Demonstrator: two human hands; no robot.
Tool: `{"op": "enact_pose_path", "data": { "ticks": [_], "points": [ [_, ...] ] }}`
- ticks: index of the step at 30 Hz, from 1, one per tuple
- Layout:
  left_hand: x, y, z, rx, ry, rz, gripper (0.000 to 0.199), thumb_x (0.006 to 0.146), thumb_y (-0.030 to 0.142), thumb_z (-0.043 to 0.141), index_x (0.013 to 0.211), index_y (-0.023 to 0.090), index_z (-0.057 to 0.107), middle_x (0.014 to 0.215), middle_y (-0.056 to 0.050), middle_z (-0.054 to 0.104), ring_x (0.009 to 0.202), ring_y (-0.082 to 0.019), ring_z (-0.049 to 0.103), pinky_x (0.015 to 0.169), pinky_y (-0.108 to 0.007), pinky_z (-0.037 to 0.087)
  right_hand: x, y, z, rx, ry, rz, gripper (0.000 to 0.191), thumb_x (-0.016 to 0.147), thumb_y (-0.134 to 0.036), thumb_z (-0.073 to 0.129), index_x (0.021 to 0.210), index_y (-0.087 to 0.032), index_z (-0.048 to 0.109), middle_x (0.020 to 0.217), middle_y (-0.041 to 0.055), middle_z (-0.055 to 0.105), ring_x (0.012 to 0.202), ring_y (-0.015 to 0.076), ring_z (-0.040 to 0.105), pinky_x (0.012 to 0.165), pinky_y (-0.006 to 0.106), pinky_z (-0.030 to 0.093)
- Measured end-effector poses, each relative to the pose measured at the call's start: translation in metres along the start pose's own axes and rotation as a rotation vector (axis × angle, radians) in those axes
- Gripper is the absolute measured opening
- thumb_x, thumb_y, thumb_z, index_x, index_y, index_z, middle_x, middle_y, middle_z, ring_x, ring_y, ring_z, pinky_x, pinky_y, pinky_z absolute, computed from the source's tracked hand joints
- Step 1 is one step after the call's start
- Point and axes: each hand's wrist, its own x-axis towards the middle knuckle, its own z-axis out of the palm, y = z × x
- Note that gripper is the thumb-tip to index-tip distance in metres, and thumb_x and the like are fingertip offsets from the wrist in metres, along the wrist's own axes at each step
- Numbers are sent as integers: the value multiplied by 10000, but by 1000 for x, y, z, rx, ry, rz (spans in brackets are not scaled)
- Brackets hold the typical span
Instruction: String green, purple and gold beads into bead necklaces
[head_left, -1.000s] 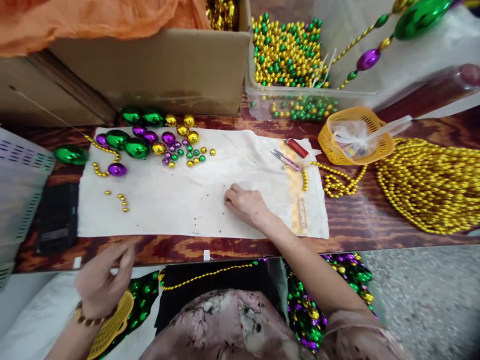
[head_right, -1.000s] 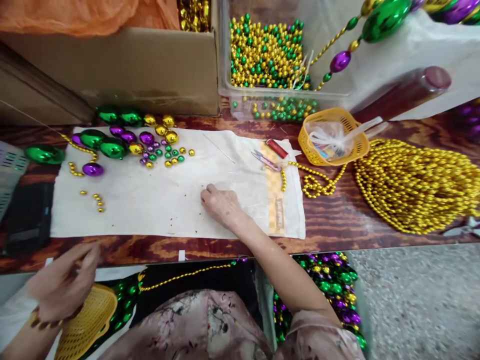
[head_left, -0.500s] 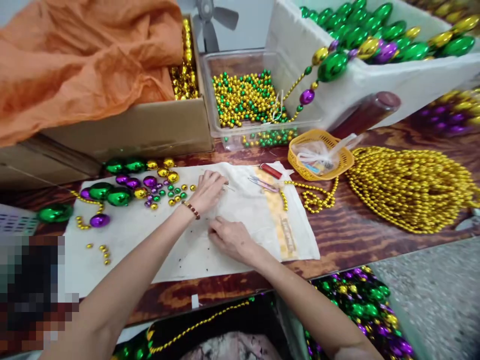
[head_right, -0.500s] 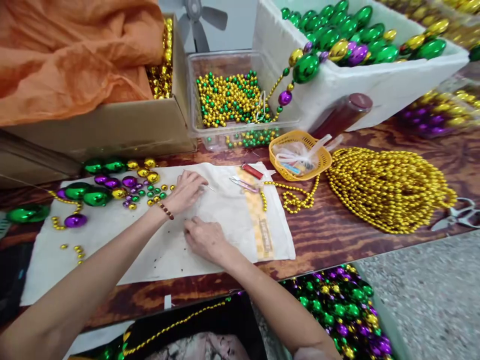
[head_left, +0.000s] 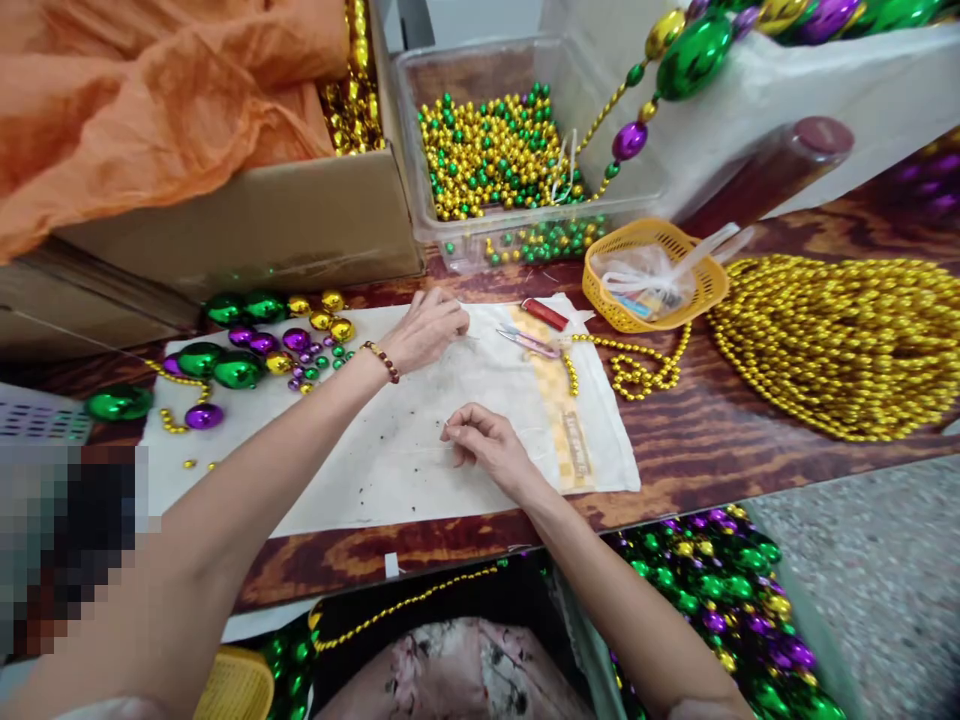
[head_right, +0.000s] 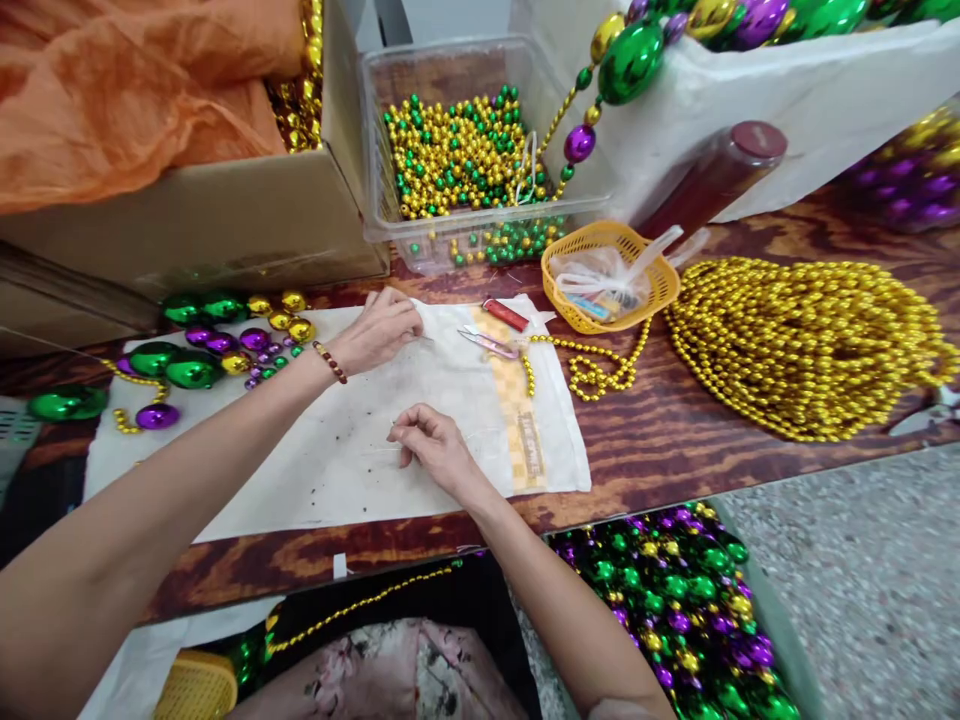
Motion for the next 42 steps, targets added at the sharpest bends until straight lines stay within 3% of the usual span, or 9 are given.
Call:
{"op": "enact_pose_path", "data": {
  "ticks": [5, 9, 13, 15, 19, 22, 26, 31, 42],
  "points": [
    [2, 38, -34, -91, 393, -80, 148, 970, 197, 524, 886, 184, 646, 953, -50, 652, 1113, -261, 556, 1039, -513, 383, -10, -5, 6, -21, 65, -59, 173, 816, -369, 669, 797, -204, 620, 679, -32, 605, 576, 105, 545, 583, 244, 433],
    [-39, 66, -50, -416, 647, -307, 142, 918, 221, 616, 1037, 185, 687, 967, -37, 664, 978, -197, 636, 940, -415, 505, -19, -9, 9, -58, 113, -129, 168, 821, -373, 667, 800, -212, 626, 737, -20, 588, 638, 122, 534, 625, 263, 440],
    [-110, 91, -29, -953, 528, -616, 228, 836, 260, 705, 1040, 157, 722, 756, -8, 661, 679, -132, 650, 692, -290, 566, -30, -15, 11, -295, 198, -260, 114, 854, -289, 634, 770, -214, 621, 785, -6, 582, 678, 133, 499, 673, 287, 414],
    [-141, 108, -13, -1125, 475, -768, 269, 811, 284, 742, 1048, 157, 737, 708, 3, 656, 642, -120, 651, 657, -262, 570, -34, -18, 15, -399, 206, -310, 116, 862, -255, 622, 754, -215, 617, 827, 6, 599, 738, 149, 530, 748, 311, 430],
    [-175, 141, 4, -1370, 508, -905, 325, 758, 319, 802, 1045, 175, 756, 710, 13, 639, 598, -110, 636, 548, -225, 552, -37, -17, 25, -361, 145, -281, 86, 852, -255, 647, 776, -218, 637, 1026, 44, 627, 1024, 208, 590, 953, 388, 432],
    [-181, 155, 4, -1467, 512, -891, 303, 774, 325, 800, 1044, 194, 764, 709, 9, 640, 596, -110, 631, 532, -218, 554, -39, -16, 36, -246, 76, -210, 97, 861, -280, 661, 791, -215, 644, 1117, 53, 620, 1104, 217, 588, 989, 402, 431],
    [-184, 159, 2, -1529, 519, -862, 253, 804, 319, 784, 1032, 212, 757, 723, 3, 661, 603, -109, 625, 524, -213, 558, -41, -16, 50, -135, -5, -188, 110, 865, -274, 672, 776, -211, 654, 1072, 39, 632, 1042, 192, 610, 1001, 397, 432],
    [-189, 160, 2, -1518, 526, -844, 219, 816, 309, 770, 1007, 202, 753, 708, 5, 655, 575, -102, 615, 522, -213, 564, -43, -15, 59, -28, -10, -145, 129, 855, -300, 680, 774, -213, 629, 995, 23, 632, 887, 161, 620, 862, 346, 501],
    [-192, 159, -3, -1393, 531, -786, 185, 859, 300, 728, 1019, 217, 769, 900, -19, 651, 609, -84, 633, 567, -221, 593, -41, -21, 67, 3, -3, -110, 132, 830, -300, 683, 747, -224, 615, 955, 24, 638, 744, 146, 583, 679, 312, 522]
  ]
}}
